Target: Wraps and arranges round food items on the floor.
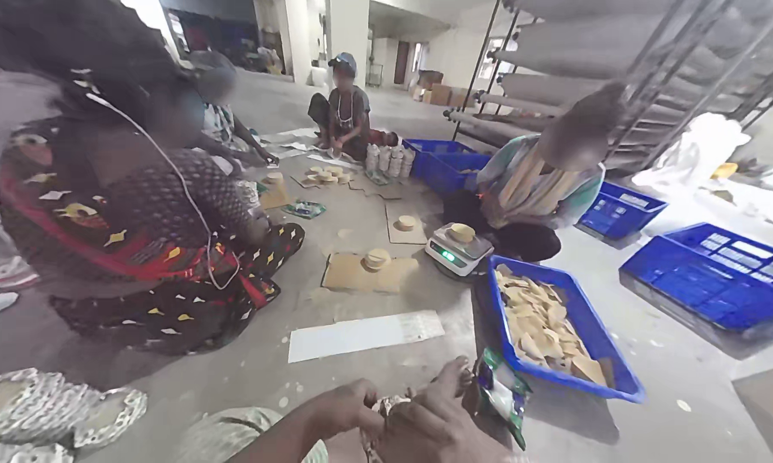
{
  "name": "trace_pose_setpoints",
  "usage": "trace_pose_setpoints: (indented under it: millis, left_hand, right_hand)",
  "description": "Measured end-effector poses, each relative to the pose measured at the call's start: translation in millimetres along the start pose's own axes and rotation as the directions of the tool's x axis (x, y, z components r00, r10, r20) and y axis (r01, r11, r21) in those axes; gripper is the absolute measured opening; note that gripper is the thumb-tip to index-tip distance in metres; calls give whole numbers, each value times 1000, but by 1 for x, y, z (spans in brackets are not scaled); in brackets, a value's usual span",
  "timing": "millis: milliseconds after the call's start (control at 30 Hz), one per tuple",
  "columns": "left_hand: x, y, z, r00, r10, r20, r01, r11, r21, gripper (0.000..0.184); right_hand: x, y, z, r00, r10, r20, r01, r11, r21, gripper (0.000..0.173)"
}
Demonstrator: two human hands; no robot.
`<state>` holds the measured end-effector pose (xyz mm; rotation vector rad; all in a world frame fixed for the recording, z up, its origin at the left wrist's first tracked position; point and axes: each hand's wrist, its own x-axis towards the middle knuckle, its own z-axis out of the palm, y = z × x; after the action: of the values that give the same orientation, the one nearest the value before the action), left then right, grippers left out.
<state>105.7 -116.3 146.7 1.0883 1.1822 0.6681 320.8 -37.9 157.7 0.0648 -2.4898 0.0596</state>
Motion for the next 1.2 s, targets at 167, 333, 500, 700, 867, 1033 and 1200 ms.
trace_pose_setpoints:
  millis: [167,333,500,700,867,1033,1200]
  left_hand:
    - [16,-43,-27,999,15,34,-14,999,-42,8]
    - [35,-83,-37,955,-221,-197,223,975,-14,14]
    - [70,-107,-39,776,-144,-614,484,759,435,41]
    - [120,-174,-19,849,154,-505,409,412,814,41]
    - [111,-162,-22,884,-109,-455,451,455,768,52]
    - [100,-163,-37,852,-87,-517,483,513,709,36]
    - [101,-152,-54,899,-108,-424,413,528,742,51]
  right_hand:
    - [-18,-14,47,978,107,179,-74,981,-178,30]
    - [-40,15,86,868,458,194,-485,866,124,20]
    - [-92,34,123,547,837,24,-822,532,203,20]
    - [-99,28,151,691,723,3,-721,689,-68,27]
    - [-48,39,187,439,607,662,-671,711,-207,59]
    - [-6,74,230,415,447,792,-621,776,-112,33]
    - [-3,85,228,370,436,821,-601,786,-147,49]
